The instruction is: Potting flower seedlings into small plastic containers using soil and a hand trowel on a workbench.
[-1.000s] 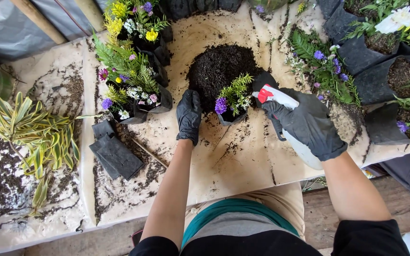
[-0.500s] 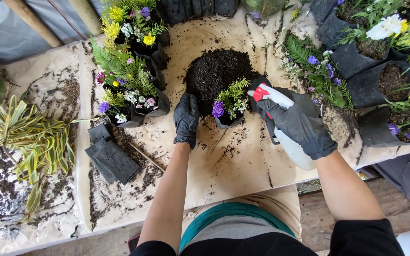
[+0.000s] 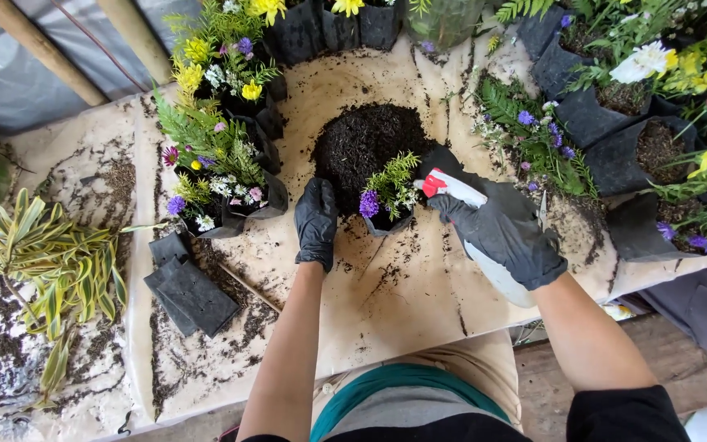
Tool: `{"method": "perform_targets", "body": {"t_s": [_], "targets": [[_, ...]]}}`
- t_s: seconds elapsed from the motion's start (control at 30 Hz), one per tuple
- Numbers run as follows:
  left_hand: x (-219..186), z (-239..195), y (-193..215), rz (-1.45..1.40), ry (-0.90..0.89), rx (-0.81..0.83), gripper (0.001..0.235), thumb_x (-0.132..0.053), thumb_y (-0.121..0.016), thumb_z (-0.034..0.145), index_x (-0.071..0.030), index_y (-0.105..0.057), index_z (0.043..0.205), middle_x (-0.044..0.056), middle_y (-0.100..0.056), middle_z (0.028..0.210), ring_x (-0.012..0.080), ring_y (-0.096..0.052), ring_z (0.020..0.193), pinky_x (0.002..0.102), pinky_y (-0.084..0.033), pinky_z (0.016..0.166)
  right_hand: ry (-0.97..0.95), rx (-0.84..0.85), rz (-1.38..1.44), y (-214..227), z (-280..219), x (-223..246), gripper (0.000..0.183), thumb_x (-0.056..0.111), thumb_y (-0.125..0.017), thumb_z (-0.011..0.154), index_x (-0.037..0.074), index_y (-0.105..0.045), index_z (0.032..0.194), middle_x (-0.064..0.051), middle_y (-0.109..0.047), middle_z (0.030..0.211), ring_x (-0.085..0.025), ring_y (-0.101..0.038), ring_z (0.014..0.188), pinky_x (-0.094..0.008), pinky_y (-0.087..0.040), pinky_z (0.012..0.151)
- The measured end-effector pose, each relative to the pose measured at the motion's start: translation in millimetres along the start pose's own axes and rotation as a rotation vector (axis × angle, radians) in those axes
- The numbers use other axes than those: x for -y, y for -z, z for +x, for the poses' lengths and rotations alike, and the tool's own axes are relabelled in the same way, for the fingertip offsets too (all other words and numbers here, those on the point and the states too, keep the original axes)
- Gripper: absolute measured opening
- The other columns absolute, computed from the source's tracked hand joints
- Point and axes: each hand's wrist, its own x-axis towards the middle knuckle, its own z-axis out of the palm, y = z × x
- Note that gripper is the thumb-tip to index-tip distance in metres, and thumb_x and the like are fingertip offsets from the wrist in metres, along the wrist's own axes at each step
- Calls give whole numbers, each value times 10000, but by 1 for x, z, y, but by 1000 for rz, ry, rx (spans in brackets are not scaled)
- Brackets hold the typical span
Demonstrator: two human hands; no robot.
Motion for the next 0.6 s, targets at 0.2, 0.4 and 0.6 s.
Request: {"method": "perform_targets", "body": {"t_s": [0.2,0.4,0.6], "targets": [[9,-1,-6,2,-6,-32,170,-287,-490,1068,-205,-637,1043,184,-692,859,465,-674,845,584,-577,673,-33,-17,23,9,-4,-20,496,186,-919,793,30,-720,1219,-209,-729,846,-282,-717,639,-303,-548,486],[4,-1,-1,-88,-79,-6,198,-241,-466,1055,-135,-630,1024,72,-674,843,256,-641,721,418,-481,644,-249,-114,42,76,-19,-33,355,290,-719,986,138,-727,1306,-92,-671,738,-148,-535,561,-325,-475,591],[-6,-1,2,-145,-47,-17,201,-243,-469,1067,-137,-629,1005,35,-631,833,194,-591,735,383,-469,663,377,-396,-67,123,-16,-109,427,293,-472,1347,-27,-656,1131,-324,-693,1454,-423,-689,1482,-344,-546,681]]}}
